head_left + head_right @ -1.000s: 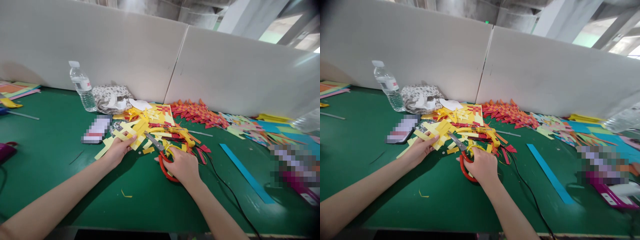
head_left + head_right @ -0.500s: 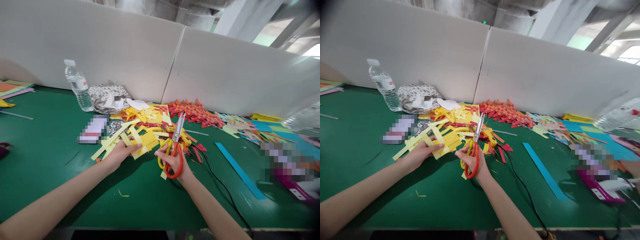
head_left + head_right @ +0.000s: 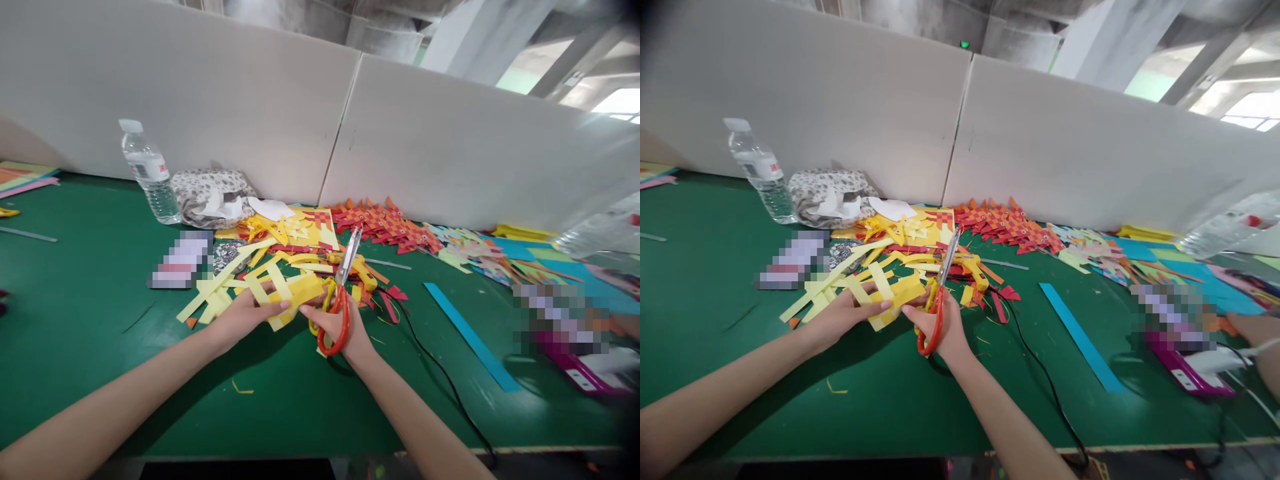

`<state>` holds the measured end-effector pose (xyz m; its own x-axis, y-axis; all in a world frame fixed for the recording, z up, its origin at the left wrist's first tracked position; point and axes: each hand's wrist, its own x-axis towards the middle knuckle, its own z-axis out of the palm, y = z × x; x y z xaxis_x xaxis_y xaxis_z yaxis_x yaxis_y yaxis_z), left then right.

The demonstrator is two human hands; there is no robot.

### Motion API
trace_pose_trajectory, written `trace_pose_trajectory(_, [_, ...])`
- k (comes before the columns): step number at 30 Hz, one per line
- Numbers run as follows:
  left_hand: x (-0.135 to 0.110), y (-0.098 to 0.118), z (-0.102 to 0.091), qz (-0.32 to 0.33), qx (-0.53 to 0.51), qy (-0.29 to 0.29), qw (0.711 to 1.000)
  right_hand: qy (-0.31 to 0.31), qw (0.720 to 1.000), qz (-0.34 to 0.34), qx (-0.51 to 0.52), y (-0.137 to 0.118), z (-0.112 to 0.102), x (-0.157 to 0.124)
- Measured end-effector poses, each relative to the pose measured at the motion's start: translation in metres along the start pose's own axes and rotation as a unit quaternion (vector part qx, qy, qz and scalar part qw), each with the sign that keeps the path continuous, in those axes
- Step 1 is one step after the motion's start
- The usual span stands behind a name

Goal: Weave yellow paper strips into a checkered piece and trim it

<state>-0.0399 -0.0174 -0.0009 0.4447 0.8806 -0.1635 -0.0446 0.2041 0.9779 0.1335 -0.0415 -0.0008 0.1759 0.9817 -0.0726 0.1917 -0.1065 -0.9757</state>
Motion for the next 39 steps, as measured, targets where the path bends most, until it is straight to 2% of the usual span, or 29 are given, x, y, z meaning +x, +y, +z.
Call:
trace_pose_trajectory(6, [-0.003,0.002,0.001,0.049,0.112,0.002,0.992,0.011,1.000,0.009,-0.015,0.001,0.001,0.000])
trace_pose_trajectory(9, [-0.002,0.001,0.001,0.063,0.172,0.012,0.983,0.017,0.999,-0.013,-0.023,0.005,0.000,0.001])
trace_pose_trajectory(13, [0.000,-0.002,0.000,0.070,0.189,0.004,0.979,0.056,0.996,-0.058,-0.047,0.014,0.001,0.003])
trace_pose_trajectory(20, [0.000,-0.004,0.002,0.044,0.142,0.006,0.989,0.081,0.990,-0.091,-0.073,0.018,0.002,0.006])
trace_pose_trajectory(23, [0.000,-0.003,0.002,0.009,0.092,0.004,0.996,0.084,0.990,-0.090,-0.072,0.018,0.000,0.007])
trace_pose_trajectory(28, [0.003,-0.005,-0.002,-0.051,0.016,0.036,0.998,0.070,0.992,-0.094,-0.036,0.016,-0.001,0.008])
trace_pose_trajectory(32, [0.005,-0.006,-0.003,-0.069,-0.035,0.028,0.997,0.050,0.993,-0.103,-0.026,0.014,0.000,0.006])
trace_pose_trajectory(39, [0.006,-0.006,-0.003,-0.080,-0.047,0.027,0.995,0.053,0.989,-0.101,-0.089,0.014,-0.003,0.005])
